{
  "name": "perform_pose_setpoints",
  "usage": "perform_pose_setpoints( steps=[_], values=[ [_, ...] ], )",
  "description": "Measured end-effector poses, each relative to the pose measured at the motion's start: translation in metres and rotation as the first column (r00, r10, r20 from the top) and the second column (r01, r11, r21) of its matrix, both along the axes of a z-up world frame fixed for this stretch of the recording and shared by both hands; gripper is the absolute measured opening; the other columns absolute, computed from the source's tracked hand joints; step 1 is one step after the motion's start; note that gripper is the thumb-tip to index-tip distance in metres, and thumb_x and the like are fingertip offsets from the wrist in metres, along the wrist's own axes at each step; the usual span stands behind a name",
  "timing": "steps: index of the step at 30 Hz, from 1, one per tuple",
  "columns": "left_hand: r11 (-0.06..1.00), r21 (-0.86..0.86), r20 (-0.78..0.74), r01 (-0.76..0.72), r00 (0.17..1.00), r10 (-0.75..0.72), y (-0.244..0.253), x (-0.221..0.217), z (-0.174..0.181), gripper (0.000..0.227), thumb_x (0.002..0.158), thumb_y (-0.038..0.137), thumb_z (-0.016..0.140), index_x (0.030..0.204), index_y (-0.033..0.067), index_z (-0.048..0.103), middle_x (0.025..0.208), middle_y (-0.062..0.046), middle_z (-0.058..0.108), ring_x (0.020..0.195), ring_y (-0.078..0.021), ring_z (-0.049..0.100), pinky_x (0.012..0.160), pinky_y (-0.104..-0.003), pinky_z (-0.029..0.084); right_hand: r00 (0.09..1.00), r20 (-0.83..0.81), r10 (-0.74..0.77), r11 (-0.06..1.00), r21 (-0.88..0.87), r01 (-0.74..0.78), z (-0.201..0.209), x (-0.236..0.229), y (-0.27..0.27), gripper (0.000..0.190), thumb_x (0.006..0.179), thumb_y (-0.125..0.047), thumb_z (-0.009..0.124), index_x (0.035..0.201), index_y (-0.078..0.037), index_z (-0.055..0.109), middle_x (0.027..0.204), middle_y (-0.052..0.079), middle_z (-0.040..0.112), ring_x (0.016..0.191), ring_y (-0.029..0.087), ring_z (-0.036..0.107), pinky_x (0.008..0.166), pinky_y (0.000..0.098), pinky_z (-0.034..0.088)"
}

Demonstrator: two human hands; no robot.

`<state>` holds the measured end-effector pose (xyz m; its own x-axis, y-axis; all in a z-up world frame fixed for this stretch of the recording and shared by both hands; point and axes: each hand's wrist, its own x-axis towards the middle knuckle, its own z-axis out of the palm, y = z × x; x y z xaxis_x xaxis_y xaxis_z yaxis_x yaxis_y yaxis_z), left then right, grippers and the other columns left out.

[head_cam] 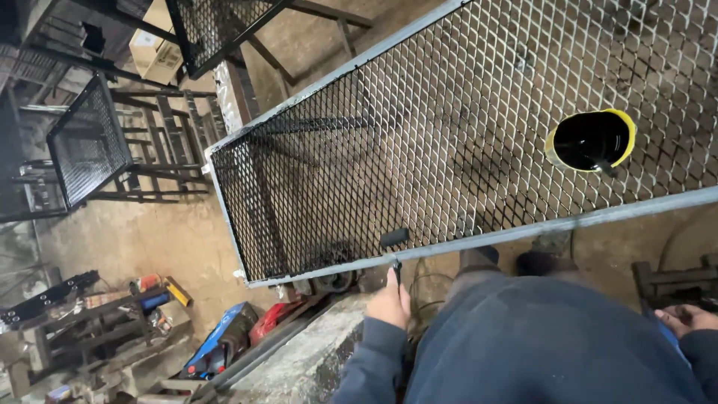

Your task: Painting a metal mesh grate using a small paint roller.

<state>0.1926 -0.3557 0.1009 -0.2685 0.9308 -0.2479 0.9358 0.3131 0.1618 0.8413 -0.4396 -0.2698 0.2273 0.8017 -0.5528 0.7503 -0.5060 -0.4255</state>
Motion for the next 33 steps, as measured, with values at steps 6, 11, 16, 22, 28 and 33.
perform_pose_setpoints(
  steps=[6, 11, 16, 22, 28, 33],
  values=[
    [0.996, 0.087, -0.107, 0.001, 0.994, 0.009, 0.094, -0.038, -0.037, 0.054, 0.097, 0.032, 0.058, 0.144, 0.0043, 0.053, 0.063, -0.017, 0.067, 0.053, -0.0372, 0.066, 0.056, -0.053, 0.054, 0.97, -0.239, -0.042, 0.999, 0.01, 0.046, -0.016, 0.02, 0.03, 0.038, 0.1, -0.028, 0.08, 0.106, 0.009, 0.074, 0.091, 0.022, 0.079, 0.084, 0.028, 0.076, 0.081, 0.0424, 0.061],
    [1.0, -0.013, -0.024, 0.001, 1.0, -0.001, 0.04, -0.021, 0.014, 0.057, 0.096, 0.029, 0.059, 0.148, 0.0085, 0.051, 0.067, -0.018, 0.068, 0.056, -0.0388, 0.066, 0.054, -0.054, 0.053, 0.954, -0.299, 0.021, 0.996, 0.09, 0.006, -0.023, 0.032, 0.039, 0.039, 0.097, -0.026, 0.082, 0.108, 0.011, 0.073, 0.092, 0.021, 0.077, 0.086, 0.026, 0.074, 0.082, 0.0392, 0.059],
    [0.994, -0.108, -0.033, 0.029, 0.999, -0.033, -0.031, -0.023, -0.016, 0.055, 0.096, 0.033, 0.061, 0.145, 0.0105, 0.052, 0.067, -0.018, 0.068, 0.055, -0.0373, 0.067, 0.052, -0.053, 0.053, 0.91, -0.404, -0.094, 0.983, 0.105, 0.148, -0.027, 0.021, 0.018, 0.04, 0.1, -0.024, 0.081, 0.105, 0.013, 0.07, 0.095, 0.023, 0.076, 0.089, 0.026, 0.073, 0.083, 0.0391, 0.059],
    [0.998, 0.045, -0.057, -0.038, 0.998, 0.041, 0.034, -0.027, -0.007, 0.053, 0.098, 0.031, 0.061, 0.145, 0.0081, 0.053, 0.067, -0.018, 0.067, 0.057, -0.0385, 0.067, 0.054, -0.053, 0.053, 0.975, -0.222, 0.002, 0.998, -0.063, -0.016, -0.024, 0.024, 0.042, 0.042, 0.097, -0.025, 0.082, 0.112, 0.012, 0.071, 0.096, 0.025, 0.077, 0.093, 0.031, 0.074, 0.081, 0.0447, 0.061],
    [0.997, -0.075, -0.045, 0.01, 0.999, -0.014, -0.002, -0.017, 0.003, 0.053, 0.094, 0.031, 0.061, 0.142, 0.0105, 0.054, 0.064, -0.019, 0.067, 0.053, -0.0398, 0.065, 0.053, -0.054, 0.054, 0.969, -0.241, 0.047, 0.997, 0.078, -0.029, -0.027, 0.023, 0.046, 0.037, 0.102, -0.028, 0.08, 0.11, 0.008, 0.074, 0.092, 0.021, 0.078, 0.085, 0.026, 0.075, 0.08, 0.0388, 0.06],
    [0.986, 0.124, -0.092, -0.109, 0.988, 0.12, 0.082, -0.042, -0.023, 0.056, 0.097, 0.032, 0.059, 0.146, 0.0058, 0.051, 0.066, -0.019, 0.068, 0.056, -0.0403, 0.066, 0.056, -0.055, 0.054, 0.981, -0.136, 0.136, 0.991, 0.025, -0.133, -0.015, 0.007, 0.048, 0.037, 0.098, -0.025, 0.083, 0.112, 0.008, 0.074, 0.099, 0.022, 0.078, 0.091, 0.025, 0.075, 0.085, 0.0408, 0.059]
  ],
)
